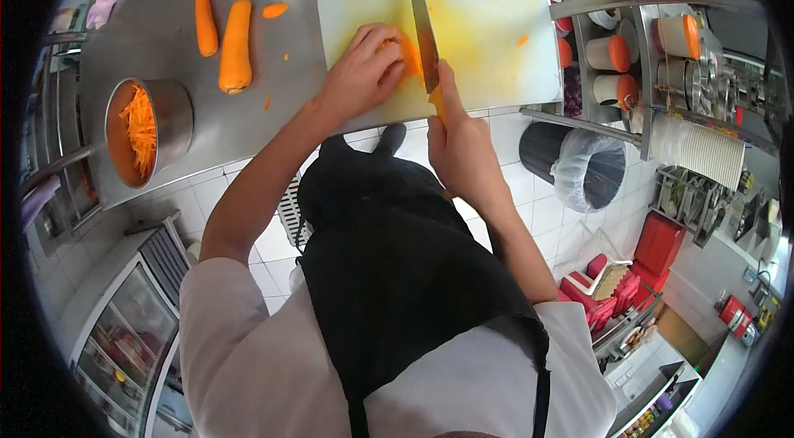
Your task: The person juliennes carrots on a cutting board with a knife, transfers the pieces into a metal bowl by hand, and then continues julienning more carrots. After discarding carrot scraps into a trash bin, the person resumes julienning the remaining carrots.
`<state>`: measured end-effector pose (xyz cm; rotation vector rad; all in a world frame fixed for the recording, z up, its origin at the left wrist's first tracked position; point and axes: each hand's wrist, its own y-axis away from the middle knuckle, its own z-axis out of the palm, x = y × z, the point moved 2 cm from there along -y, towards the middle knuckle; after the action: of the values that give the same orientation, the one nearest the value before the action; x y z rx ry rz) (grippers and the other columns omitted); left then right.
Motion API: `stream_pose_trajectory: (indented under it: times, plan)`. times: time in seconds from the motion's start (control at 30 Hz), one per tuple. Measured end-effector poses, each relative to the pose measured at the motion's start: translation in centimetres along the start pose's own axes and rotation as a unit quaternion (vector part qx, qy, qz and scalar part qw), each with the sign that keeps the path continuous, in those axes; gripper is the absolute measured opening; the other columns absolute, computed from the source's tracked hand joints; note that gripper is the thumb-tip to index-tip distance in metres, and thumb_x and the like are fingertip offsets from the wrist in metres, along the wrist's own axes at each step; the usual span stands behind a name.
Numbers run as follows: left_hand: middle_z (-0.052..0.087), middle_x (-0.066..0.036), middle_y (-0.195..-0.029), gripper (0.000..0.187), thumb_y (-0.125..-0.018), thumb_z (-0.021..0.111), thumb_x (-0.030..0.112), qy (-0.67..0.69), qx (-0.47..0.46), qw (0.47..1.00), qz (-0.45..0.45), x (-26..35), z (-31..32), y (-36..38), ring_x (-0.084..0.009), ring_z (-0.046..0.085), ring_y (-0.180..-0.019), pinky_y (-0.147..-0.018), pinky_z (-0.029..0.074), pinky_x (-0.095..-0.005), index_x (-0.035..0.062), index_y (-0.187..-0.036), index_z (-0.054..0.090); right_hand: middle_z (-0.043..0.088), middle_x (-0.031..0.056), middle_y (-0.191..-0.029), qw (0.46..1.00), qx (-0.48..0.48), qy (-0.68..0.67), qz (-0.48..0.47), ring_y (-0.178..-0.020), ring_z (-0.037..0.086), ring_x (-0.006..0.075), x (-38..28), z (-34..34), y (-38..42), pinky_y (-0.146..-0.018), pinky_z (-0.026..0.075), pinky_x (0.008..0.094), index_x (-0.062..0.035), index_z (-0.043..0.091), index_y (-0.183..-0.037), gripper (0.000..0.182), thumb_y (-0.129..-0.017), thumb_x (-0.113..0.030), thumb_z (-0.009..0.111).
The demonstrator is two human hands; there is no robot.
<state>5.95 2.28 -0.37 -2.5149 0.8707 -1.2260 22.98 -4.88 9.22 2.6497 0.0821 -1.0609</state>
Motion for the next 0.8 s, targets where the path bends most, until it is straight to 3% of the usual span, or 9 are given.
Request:
stream_pose_trajectory:
  times: [0.07, 0.17, 0.37, 0.47, 0.57, 0.67, 0.77, 0.8]
  plan:
    - [0.056, -0.017, -0.122, 0.020, -0.083, 0.072, 0.001, -0.003, -0.005, 1.000, -0.003, 0.0, 0.0, 0.1, -0.0389, 0.053, -0.119, -0.100, 0.047, -0.0448, 0.0000, -0.095, 0.055, 0.067, 0.0362, -0.089, 1.000, -0.005, -0.003, 0.013, -0.077, 0.065, 0.0536, 0.4, 1.0, 0.6, -0.073, 0.053, 0.0586, 0.0006, 0.023, -0.156, 0.073, -0.088, 0.004, 0.051]
    - [0.056, -0.017, -0.121, 0.020, -0.083, 0.072, 0.001, -0.005, -0.004, 1.000, 0.003, -0.2, 0.2, 0.4, -0.0389, 0.053, -0.119, -0.100, 0.047, -0.0450, -0.0001, -0.094, 0.055, 0.066, 0.0380, -0.099, 0.998, 0.064, 0.009, -0.024, -0.078, 0.065, 0.0526, 3.3, 5.1, -1.5, -0.074, 0.052, 0.0559, -0.0050, 0.024, -0.159, 0.074, -0.091, 0.001, 0.052]
    - [0.056, -0.016, -0.121, 0.019, -0.083, 0.072, 0.001, -0.007, -0.001, 1.000, -0.003, 0.0, -0.2, 0.0, -0.0379, 0.054, -0.118, -0.099, 0.048, -0.0444, -0.0002, -0.092, 0.056, 0.067, 0.0376, -0.095, 0.997, 0.043, -0.020, -0.055, -0.077, 0.065, 0.0527, 1.6, 1.4, -1.1, -0.074, 0.052, 0.0559, -0.0044, 0.023, -0.159, 0.075, -0.091, 0.001, 0.053]
    - [0.056, -0.016, -0.121, 0.018, -0.083, 0.072, 0.001, -0.008, -0.008, 1.000, -0.008, 0.1, -0.1, -0.1, -0.0374, 0.054, -0.118, -0.099, 0.048, -0.0439, -0.0003, -0.092, 0.056, 0.067, 0.0359, -0.087, 1.000, -0.005, -0.004, -0.021, -0.076, 0.065, 0.0541, 0.6, 0.3, 0.4, -0.071, 0.052, 0.0587, -0.0014, 0.017, -0.158, 0.077, -0.090, 0.003, 0.052]
    - [0.056, -0.016, -0.121, 0.017, -0.084, 0.071, 0.002, -0.012, -0.010, 1.000, -0.002, 0.2, -0.2, 0.0, -0.0371, 0.054, -0.118, -0.099, 0.048, -0.0440, -0.0004, -0.091, 0.056, 0.067, 0.0360, -0.091, 0.998, -0.048, 0.010, 0.043, -0.076, 0.065, 0.0539, -0.3, 0.0, 1.2, -0.071, 0.053, 0.0582, -0.0018, 0.015, -0.159, 0.078, -0.091, 0.002, 0.053]
    - [0.057, -0.016, -0.121, 0.016, -0.084, 0.071, 0.001, -0.008, -0.007, 1.000, -0.004, 0.0, -0.3, 0.0, -0.0372, 0.054, -0.118, -0.099, 0.048, -0.0442, -0.0004, -0.092, 0.056, 0.067, 0.0355, -0.090, 0.999, -0.018, -0.006, 0.030, -0.074, 0.065, 0.0534, 1.0, 1.9, 1.2, -0.069, 0.052, 0.0579, -0.0018, 0.016, -0.159, 0.078, -0.090, 0.002, 0.053]
    - [0.057, -0.016, -0.121, 0.017, -0.084, 0.071, 0.001, -0.012, -0.006, 1.000, 0.005, -0.1, -0.2, 0.1, -0.0372, 0.055, -0.117, -0.099, 0.048, -0.0441, -0.0002, -0.093, 0.057, 0.067, 0.0342, -0.087, 0.995, 0.073, 0.009, -0.067, -0.073, 0.064, 0.0532, 3.6, 4.9, -1.6, -0.067, 0.052, 0.0577, -0.0017, 0.018, -0.158, 0.077, -0.090, 0.002, 0.053]
    - [0.057, -0.016, -0.122, 0.017, -0.084, 0.071, 0.001, -0.019, -0.004, 1.000, 0.010, -0.2, -0.2, 0.1, -0.0372, 0.055, -0.117, -0.099, 0.048, -0.0440, -0.0001, -0.094, 0.057, 0.067, 0.0341, -0.086, 0.996, 0.062, 0.005, -0.069, -0.072, 0.064, 0.0533, 3.4, 4.5, -2.3, -0.067, 0.052, 0.0581, -0.0015, 0.019, -0.158, 0.077, -0.089, 0.003, 0.053]
